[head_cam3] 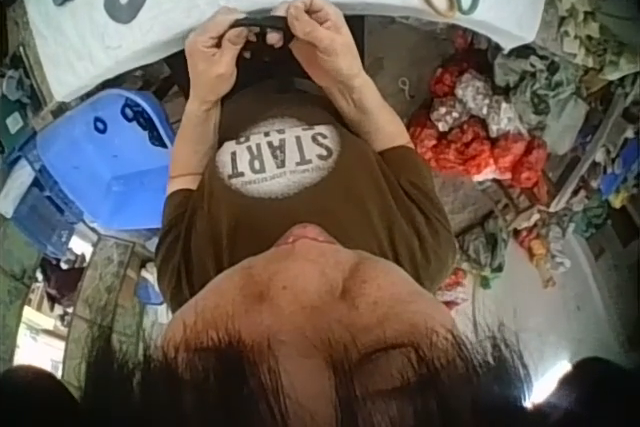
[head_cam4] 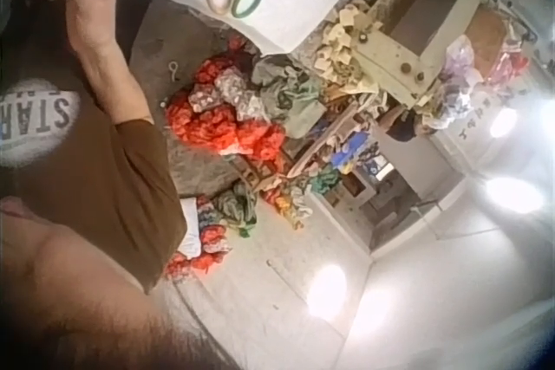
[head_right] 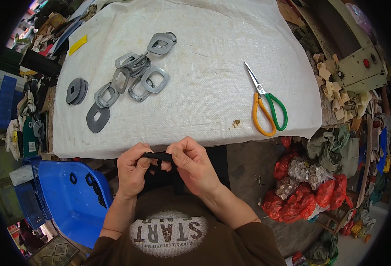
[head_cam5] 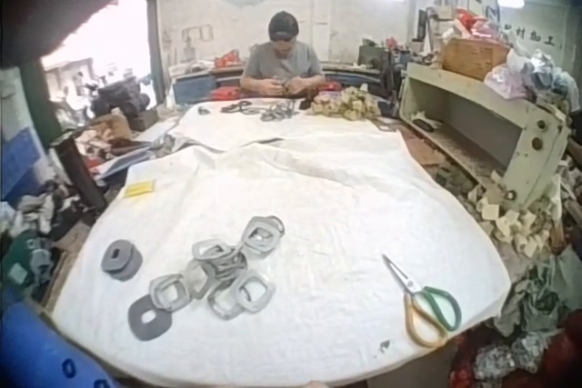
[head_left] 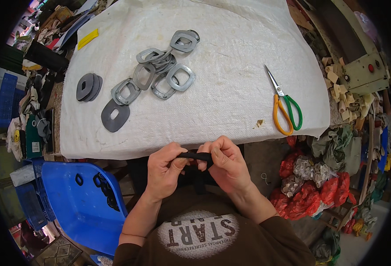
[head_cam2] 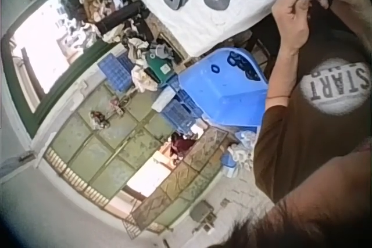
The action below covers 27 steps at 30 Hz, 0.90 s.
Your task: Assembling shoe components by fitting metal frames into foam padding pieces.
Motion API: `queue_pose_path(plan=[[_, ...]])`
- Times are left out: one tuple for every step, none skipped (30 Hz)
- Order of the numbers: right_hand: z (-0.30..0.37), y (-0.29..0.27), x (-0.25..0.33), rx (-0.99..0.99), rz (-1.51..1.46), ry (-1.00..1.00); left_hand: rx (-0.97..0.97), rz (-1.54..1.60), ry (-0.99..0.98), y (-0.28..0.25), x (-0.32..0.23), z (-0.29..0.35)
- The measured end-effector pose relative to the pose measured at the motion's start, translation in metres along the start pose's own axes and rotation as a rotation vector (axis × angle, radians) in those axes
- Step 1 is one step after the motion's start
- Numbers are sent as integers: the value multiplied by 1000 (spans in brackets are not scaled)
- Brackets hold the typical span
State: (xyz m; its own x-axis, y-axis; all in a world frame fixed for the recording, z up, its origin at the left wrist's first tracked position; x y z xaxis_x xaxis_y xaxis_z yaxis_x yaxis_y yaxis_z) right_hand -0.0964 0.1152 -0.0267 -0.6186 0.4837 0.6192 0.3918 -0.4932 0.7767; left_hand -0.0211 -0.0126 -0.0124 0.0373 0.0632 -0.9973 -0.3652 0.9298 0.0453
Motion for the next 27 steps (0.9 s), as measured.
queue_pose_path(plan=[[1,2,0,0,2,1,-13,-31,61,0,0,1],[2,4,-1,-14,-20,12,-25,-61,121,0,0,1],[2,5,-1,-28,-42,23,-26,-60,122,1,1,0],[2,4,-3,-29,-41,23,-46,-123,206,2,-1,0],[2,2,-5,-32,-103,25,-66,-186,290,3,-2,1],[2,1,-7,-34,-164,26,-65,-185,289,4,-1,1],[2,2,-7,-35,-164,25,-72,-202,311,4,-1,2],[3,3,-7,-34,-161,19,-78,-219,333,5,-1,2],[4,5,-6,-34,-159,12,-76,-219,334,5,-2,2],[4,5,-5,-37,-158,11,-72,-225,353,5,-4,2],[5,5,-4,-52,-163,64,-67,-232,372,5,-6,1],[5,4,-4,-67,-168,117,-65,-230,371,5,-6,1],[5,2,-3,-68,-169,115,-59,-237,377,5,-7,1],[3,1,-3,-21,-216,125,-52,-244,383,6,-8,1],[3,1,-2,26,-264,134,-50,-244,383,6,-8,1],[3,4,-1,28,-266,136,-64,-244,365,5,-8,2],[4,9,4,-14,-175,111,-78,-243,347,5,-7,2],[5,12,6,-55,-83,87,-80,-246,346,4,-8,3],[5,14,7,-56,-83,84,-86,-267,353,4,-9,2],[5,16,7,-83,-43,77,-93,-288,361,4,-10,2],[5,16,7,-111,-3,70,-91,-287,361,5,-9,2],[6,14,6,-111,-4,68,-93,-296,371,6,-9,3],[5,11,5,-38,0,49,-94,-305,382,7,-9,3],[5,8,4,35,4,29,-93,-305,382,8,-10,3],[5,3,2,34,5,28,-85,-375,423,10,-13,3],[3,-2,0,59,-47,56,-77,-445,464,12,-15,3],[3,-3,-1,84,-98,83,-75,-444,465,13,-15,3]])
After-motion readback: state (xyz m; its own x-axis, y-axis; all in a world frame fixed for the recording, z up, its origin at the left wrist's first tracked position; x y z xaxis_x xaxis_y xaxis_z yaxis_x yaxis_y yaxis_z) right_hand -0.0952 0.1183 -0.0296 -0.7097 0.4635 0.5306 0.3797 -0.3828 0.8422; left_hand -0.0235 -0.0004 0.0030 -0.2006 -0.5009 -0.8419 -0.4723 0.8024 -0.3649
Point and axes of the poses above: each hand's wrist, its own z-axis away from the middle knuckle, its own y-axis out of the palm, x = y × z, the point moved 3 cm from there along -z, towards the middle knuckle, and after that the axes turned 4 degrees about -y, right-handed, at the moved point
